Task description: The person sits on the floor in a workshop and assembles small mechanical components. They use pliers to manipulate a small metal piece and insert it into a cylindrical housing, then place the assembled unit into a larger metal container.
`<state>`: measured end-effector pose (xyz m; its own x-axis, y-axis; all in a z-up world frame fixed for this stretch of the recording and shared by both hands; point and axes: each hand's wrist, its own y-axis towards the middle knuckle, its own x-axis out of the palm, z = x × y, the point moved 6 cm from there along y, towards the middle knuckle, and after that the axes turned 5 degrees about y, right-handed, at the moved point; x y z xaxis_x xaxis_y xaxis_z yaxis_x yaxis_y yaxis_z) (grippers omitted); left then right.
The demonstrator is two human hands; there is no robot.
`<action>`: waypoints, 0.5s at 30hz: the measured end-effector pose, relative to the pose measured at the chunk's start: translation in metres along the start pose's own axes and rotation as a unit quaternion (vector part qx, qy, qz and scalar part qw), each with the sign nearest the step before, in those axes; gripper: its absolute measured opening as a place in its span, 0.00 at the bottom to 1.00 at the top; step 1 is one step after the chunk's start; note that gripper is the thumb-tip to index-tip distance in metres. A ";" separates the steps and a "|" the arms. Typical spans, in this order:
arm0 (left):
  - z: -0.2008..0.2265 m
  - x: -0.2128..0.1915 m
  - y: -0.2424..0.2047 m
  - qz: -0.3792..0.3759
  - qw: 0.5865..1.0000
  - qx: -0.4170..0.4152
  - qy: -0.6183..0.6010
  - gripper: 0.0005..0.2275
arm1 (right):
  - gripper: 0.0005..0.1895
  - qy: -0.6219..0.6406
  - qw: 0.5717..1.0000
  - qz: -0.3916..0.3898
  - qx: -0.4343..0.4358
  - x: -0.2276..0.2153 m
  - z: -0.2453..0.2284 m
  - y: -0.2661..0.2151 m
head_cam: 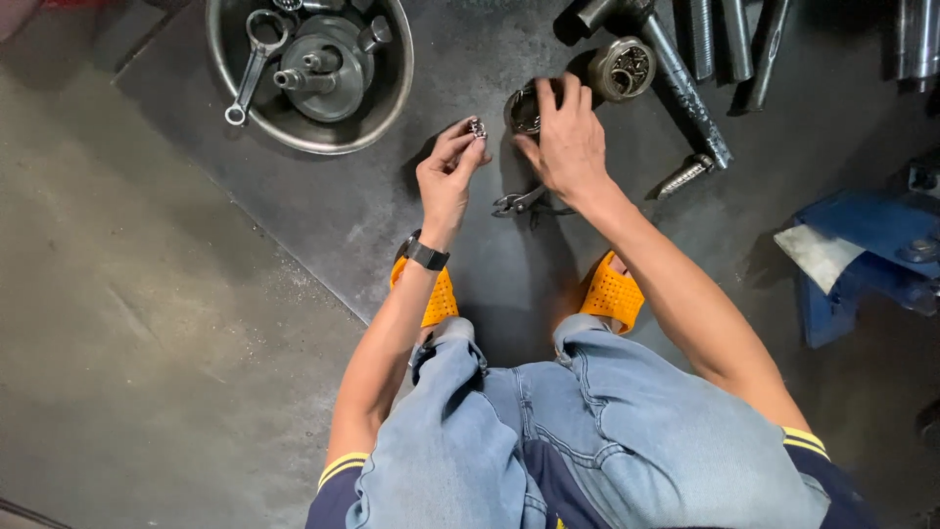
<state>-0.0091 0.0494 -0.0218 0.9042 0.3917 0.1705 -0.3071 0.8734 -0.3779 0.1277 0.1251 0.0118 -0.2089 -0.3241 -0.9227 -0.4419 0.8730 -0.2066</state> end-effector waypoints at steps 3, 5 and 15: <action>-0.002 -0.007 0.001 0.025 0.999 -0.032 -0.021 0.05 | 0.29 0.023 1.000 -0.019 -0.004 0.003 -0.002 0.005; -0.001 -0.009 0.001 0.026 0.999 -0.043 -0.012 0.06 | 0.29 0.053 0.998 -0.022 0.002 -0.007 -0.009 0.007; -0.009 -0.009 0.001 0.025 0.998 -0.049 -0.023 0.07 | 0.33 0.069 0.996 -0.001 -0.053 -0.002 -0.002 -0.004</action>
<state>-0.0148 0.0445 -0.0323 0.8734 0.4482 0.1905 -0.3185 0.8216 -0.4728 0.1278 0.1214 0.0149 -0.3228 -0.3785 -0.8675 -0.5308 0.8312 -0.1651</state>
